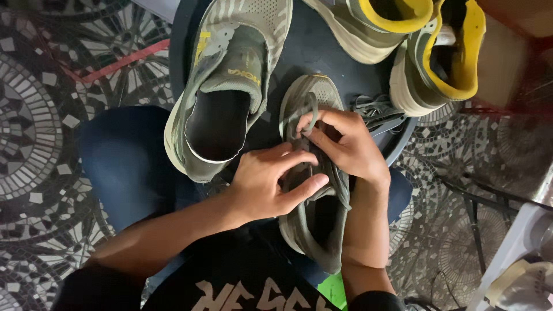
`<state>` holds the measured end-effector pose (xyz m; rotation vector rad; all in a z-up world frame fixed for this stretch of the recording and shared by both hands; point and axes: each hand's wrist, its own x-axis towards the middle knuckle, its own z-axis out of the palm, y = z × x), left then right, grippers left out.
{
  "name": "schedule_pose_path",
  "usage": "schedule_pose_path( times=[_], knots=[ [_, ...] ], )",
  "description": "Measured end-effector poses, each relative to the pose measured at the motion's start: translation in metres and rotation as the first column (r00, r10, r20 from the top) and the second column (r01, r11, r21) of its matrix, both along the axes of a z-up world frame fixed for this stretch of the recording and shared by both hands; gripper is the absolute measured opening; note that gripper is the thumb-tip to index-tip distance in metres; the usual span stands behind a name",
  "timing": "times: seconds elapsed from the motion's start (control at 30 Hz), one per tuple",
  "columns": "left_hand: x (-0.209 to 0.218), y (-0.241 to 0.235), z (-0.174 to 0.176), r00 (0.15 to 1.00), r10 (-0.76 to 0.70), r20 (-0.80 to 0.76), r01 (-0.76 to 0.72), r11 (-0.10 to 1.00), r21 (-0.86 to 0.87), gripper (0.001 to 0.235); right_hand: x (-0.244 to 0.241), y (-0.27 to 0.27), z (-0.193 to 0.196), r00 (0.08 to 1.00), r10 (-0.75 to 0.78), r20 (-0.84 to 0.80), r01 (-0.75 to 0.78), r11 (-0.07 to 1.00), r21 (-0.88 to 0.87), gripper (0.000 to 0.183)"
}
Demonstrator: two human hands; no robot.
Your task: The person sits on the floor and laces a pair of gray sneakers by hand. They thread the laces through the eyelets, pull them tight, and tie a knot. Other shoes are visible on a nearby shelf.
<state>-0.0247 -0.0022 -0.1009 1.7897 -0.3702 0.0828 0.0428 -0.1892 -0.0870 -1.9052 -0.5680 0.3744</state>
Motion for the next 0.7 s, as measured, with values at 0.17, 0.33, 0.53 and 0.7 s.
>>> schedule_pose_path(
  times=[0.17,0.33,0.53,0.7],
  knots=[
    [0.003,-0.002,-0.005,0.999,-0.035,0.031,0.036,0.999,-0.019,0.019,0.000,-0.003,-0.005,1.000,0.004,-0.018,-0.004,1.000,0.000,0.011],
    [-0.002,-0.004,-0.017,0.999,-0.049,0.025,0.050,0.998,-0.039,0.020,0.000,-0.004,-0.008,1.000,-0.008,-0.008,0.008,1.000,0.011,0.009],
    [-0.003,-0.004,-0.018,0.999,-0.039,-0.007,0.038,0.995,-0.087,0.019,-0.001,-0.002,-0.006,1.000,-0.012,0.002,0.012,0.999,0.032,0.009],
    [-0.004,-0.005,-0.018,0.999,-0.050,-0.012,0.049,0.995,-0.084,0.017,0.001,-0.002,-0.005,0.999,0.019,0.032,-0.020,1.000,0.019,0.008]
  ],
)
